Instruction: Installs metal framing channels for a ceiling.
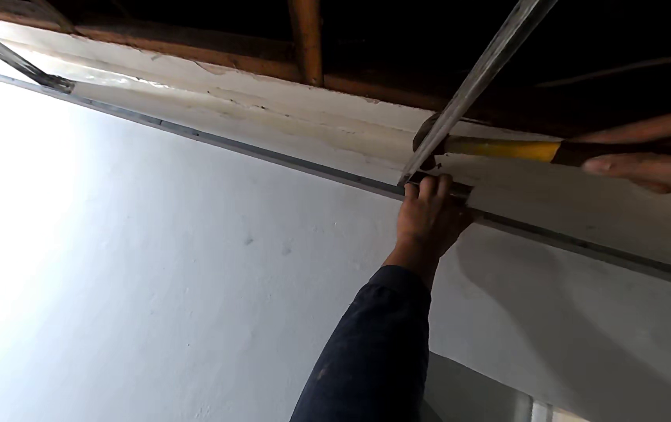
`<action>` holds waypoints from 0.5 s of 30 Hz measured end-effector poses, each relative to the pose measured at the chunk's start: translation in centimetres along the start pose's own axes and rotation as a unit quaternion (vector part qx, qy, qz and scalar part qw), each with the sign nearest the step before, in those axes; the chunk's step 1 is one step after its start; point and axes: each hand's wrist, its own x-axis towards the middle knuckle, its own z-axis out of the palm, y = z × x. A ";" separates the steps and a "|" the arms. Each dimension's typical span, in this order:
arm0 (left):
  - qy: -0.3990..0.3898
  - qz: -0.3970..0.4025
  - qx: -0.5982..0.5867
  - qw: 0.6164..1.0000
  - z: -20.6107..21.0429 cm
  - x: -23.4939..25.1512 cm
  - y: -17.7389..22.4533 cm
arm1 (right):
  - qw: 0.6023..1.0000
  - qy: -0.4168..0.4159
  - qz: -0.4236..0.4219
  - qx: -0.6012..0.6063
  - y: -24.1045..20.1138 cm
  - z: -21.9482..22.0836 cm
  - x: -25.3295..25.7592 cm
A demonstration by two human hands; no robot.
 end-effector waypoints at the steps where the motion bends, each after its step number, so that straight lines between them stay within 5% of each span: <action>1: 0.003 0.003 0.007 1.000 0.0 0.0 -0.1 | 1.000 -0.001 -0.003 -0.005 0.0 0.0 0.0; 15: -0.022 -0.006 0.008 1.000 -0.2 0.2 0.1 | 1.000 -0.004 -0.025 0.003 0.4 0.2 0.1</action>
